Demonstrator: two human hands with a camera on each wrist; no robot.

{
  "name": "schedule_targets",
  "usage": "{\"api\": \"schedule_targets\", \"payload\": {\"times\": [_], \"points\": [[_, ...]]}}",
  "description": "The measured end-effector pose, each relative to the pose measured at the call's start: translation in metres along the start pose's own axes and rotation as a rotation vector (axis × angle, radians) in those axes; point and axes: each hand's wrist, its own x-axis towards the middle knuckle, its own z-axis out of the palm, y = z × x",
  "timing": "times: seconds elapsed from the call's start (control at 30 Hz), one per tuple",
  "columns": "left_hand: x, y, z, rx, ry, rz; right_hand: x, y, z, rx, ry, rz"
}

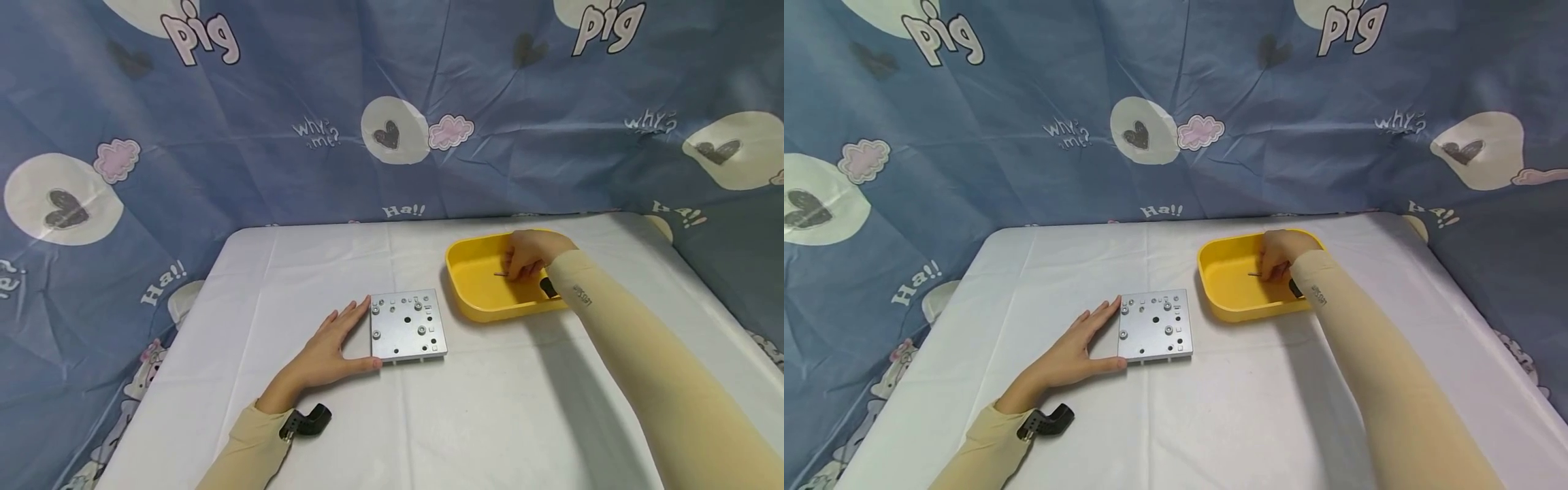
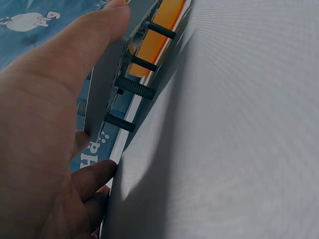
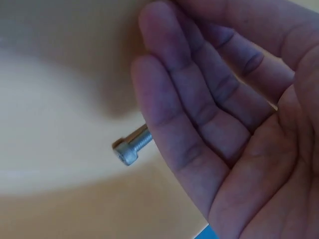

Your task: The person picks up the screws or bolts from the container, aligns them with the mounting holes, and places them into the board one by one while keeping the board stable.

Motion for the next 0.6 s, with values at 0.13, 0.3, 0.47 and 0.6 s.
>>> {"api": "schedule_targets", "payload": {"times": [0.13, 0.3, 0.47, 0.6], "points": [[0.0005, 0.0003, 0.0004, 0.004, -0.007, -0.008, -0.0008, 0.0007, 0.0008, 0.006, -0.01, -0.005], [0.001, 0.0017, -0.0006, 0.008, -0.006, -0.014, 0.0004, 0.0004, -0.0009, -0.036, 0.003, -0.011], [-0.0002, 0.0022, -0.0025, 0.014, -0.011, -0.016, -0.0001, -0.0007, -0.0005, -0.039, 0.013, -0.035], [-0.0007, 0.001, -0.0023, 0.018, -0.011, -0.012, -0.0003, 0.0022, 0.0003, -0.037, 0.011, -0.047]]}}
